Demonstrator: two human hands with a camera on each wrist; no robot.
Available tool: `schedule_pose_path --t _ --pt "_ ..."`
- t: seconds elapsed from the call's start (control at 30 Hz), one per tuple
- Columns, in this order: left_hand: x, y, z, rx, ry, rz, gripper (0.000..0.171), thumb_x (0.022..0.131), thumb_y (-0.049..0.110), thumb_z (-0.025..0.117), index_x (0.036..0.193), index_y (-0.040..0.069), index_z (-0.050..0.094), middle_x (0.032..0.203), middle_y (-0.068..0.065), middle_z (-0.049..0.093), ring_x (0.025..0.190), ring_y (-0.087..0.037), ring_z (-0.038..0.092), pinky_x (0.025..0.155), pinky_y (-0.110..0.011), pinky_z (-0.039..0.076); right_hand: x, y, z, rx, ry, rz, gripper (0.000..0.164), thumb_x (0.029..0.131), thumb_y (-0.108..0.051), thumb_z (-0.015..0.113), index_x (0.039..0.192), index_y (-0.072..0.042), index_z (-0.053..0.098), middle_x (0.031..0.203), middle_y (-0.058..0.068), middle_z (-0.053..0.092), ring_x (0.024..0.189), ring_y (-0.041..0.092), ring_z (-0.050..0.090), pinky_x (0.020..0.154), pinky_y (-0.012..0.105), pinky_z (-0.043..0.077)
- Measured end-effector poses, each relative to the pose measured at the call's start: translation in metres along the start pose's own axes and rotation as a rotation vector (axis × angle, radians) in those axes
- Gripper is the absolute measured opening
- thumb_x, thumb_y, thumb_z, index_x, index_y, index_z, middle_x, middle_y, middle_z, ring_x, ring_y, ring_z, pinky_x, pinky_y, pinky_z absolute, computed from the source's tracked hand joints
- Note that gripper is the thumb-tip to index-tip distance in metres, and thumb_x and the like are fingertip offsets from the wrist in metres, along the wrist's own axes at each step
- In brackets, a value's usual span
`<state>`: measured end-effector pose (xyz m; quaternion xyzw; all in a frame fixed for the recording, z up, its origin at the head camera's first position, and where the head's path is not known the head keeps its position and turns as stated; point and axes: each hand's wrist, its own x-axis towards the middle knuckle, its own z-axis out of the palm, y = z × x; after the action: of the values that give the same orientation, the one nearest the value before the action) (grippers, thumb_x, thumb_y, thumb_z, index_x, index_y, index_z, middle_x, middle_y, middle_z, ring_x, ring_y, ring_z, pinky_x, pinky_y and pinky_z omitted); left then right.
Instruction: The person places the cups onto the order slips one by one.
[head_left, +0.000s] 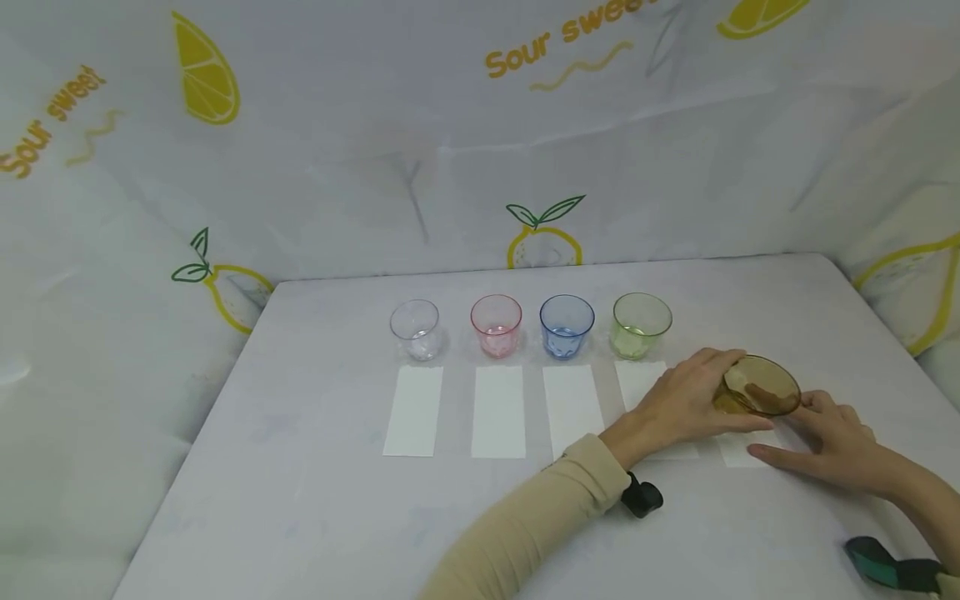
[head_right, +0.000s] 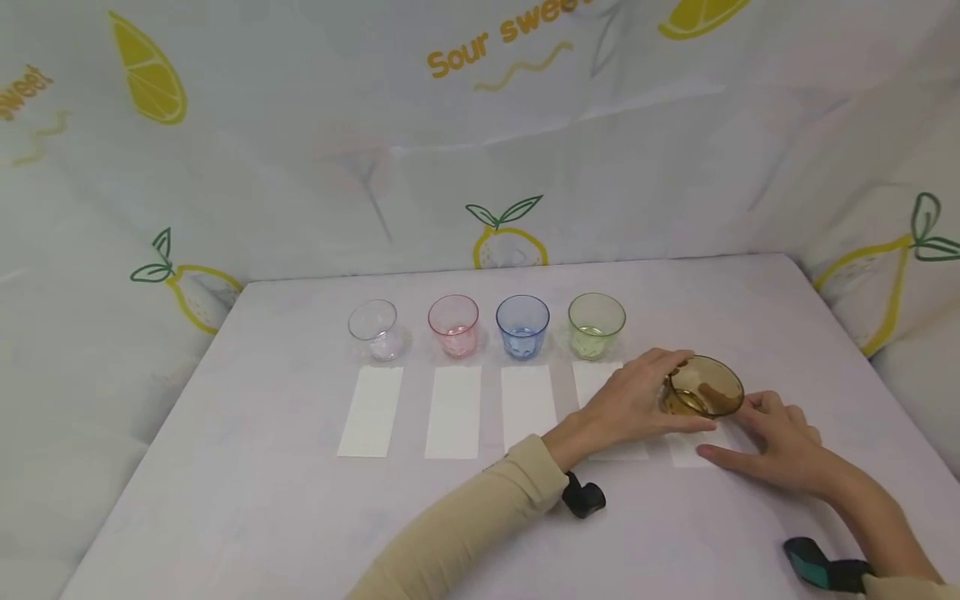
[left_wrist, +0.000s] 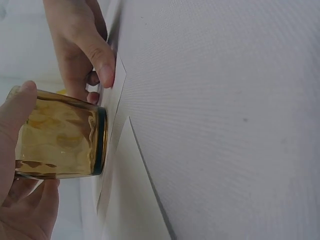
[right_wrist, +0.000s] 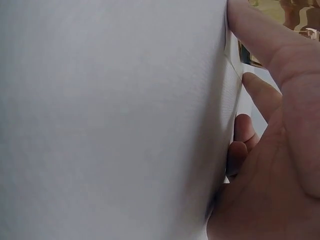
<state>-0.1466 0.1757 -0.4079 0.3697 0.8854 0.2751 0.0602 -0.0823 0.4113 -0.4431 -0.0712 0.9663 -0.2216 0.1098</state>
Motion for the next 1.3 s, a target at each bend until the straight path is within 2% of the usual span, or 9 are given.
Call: schedule_pose_path --t 0.2,0.33,0.53,0.67,0.8,0.9,1.07,1.13,1.3 --pt "-0.002 -0.003 0.000 0.002 -0.001 -0.018 0.087 0.085 0.062 0.074 0.156 0.028 0.039 0.149 0.014 0.051 0.130 0.004 0.052 0.099 -0.008 0.045 0.001 -0.003 0.005 0.018 0.063 -0.051 0.073 0.087 -0.034 0.080 0.137 0.011 0.051 0.124 0.037 0.043 0.106 0.059 0.037 0.071 0.068 0.037" --pt "-0.003 -0.004 0.000 0.006 -0.015 -0.033 0.087 0.087 0.063 0.072 0.158 0.028 0.036 0.152 0.014 0.048 0.133 0.004 0.050 0.101 -0.009 0.044 0.001 -0.005 0.009 0.029 0.127 -0.083 0.071 0.083 -0.029 0.084 0.134 0.010 0.055 0.121 0.036 0.049 0.104 0.051 0.042 0.071 0.056 0.036" --pt "-0.004 -0.003 -0.003 0.005 -0.060 -0.039 0.094 0.087 0.064 0.071 0.162 0.029 0.026 0.157 0.016 0.040 0.138 0.006 0.044 0.107 -0.010 0.041 -0.002 -0.003 0.012 0.035 0.212 -0.151 0.053 0.074 -0.021 0.091 0.114 0.006 0.069 0.103 0.022 0.058 0.090 0.005 0.043 0.067 0.021 0.030" --pt "-0.007 -0.006 -0.011 0.028 -0.048 -0.005 0.098 0.087 0.064 0.070 0.163 0.026 0.022 0.160 0.012 0.037 0.144 0.003 0.039 0.113 -0.012 0.036 -0.003 -0.002 0.008 0.066 0.230 -0.143 0.041 0.073 -0.018 0.092 0.103 -0.004 0.068 0.098 0.014 0.061 0.084 -0.015 0.036 0.062 0.016 0.034" --pt "-0.012 -0.010 -0.026 0.018 -0.021 0.050 0.097 0.088 0.062 0.070 0.163 0.023 0.023 0.163 0.009 0.036 0.148 0.000 0.035 0.117 -0.012 0.032 -0.008 -0.005 0.000 0.094 0.226 -0.060 0.059 0.079 -0.021 0.089 0.127 0.000 0.062 0.094 -0.012 0.056 0.075 -0.010 0.039 0.057 0.018 0.037" --pt "-0.016 -0.012 -0.036 0.007 0.003 0.080 0.096 0.088 0.061 0.071 0.163 0.022 0.025 0.163 0.007 0.036 0.148 -0.001 0.036 0.117 -0.012 0.032 -0.013 -0.009 -0.003 0.116 0.240 -0.049 0.081 0.082 -0.021 0.086 0.148 0.003 0.046 0.089 -0.021 0.047 0.071 -0.007 0.041 0.055 0.018 0.036" --pt "-0.021 -0.023 -0.050 -0.007 0.026 0.105 0.091 0.091 0.057 0.070 0.162 0.021 0.026 0.164 0.005 0.035 0.150 -0.004 0.034 0.119 -0.013 0.030 -0.017 -0.020 -0.005 0.156 0.309 -0.119 0.087 0.082 -0.013 0.085 0.154 -0.033 0.041 0.071 -0.013 0.039 0.055 -0.001 0.034 0.050 0.023 0.027" --pt "-0.023 -0.028 -0.056 -0.011 0.039 0.112 0.090 0.091 0.055 0.070 0.162 0.020 0.027 0.164 0.004 0.036 0.150 -0.005 0.034 0.120 -0.014 0.030 -0.018 -0.023 -0.006 0.188 0.345 -0.152 0.091 0.080 -0.007 0.085 0.153 -0.037 0.041 0.066 -0.010 0.034 0.050 0.002 0.029 0.049 0.026 0.025" --pt "-0.024 -0.037 -0.070 -0.008 0.088 0.136 0.087 0.092 0.051 0.071 0.161 0.016 0.031 0.162 0.000 0.040 0.149 -0.008 0.038 0.119 -0.015 0.032 -0.021 -0.030 -0.011 0.208 0.401 -0.169 0.098 0.078 0.000 0.085 0.160 -0.026 0.036 0.063 -0.009 0.031 0.047 0.004 0.026 0.047 0.025 0.023"
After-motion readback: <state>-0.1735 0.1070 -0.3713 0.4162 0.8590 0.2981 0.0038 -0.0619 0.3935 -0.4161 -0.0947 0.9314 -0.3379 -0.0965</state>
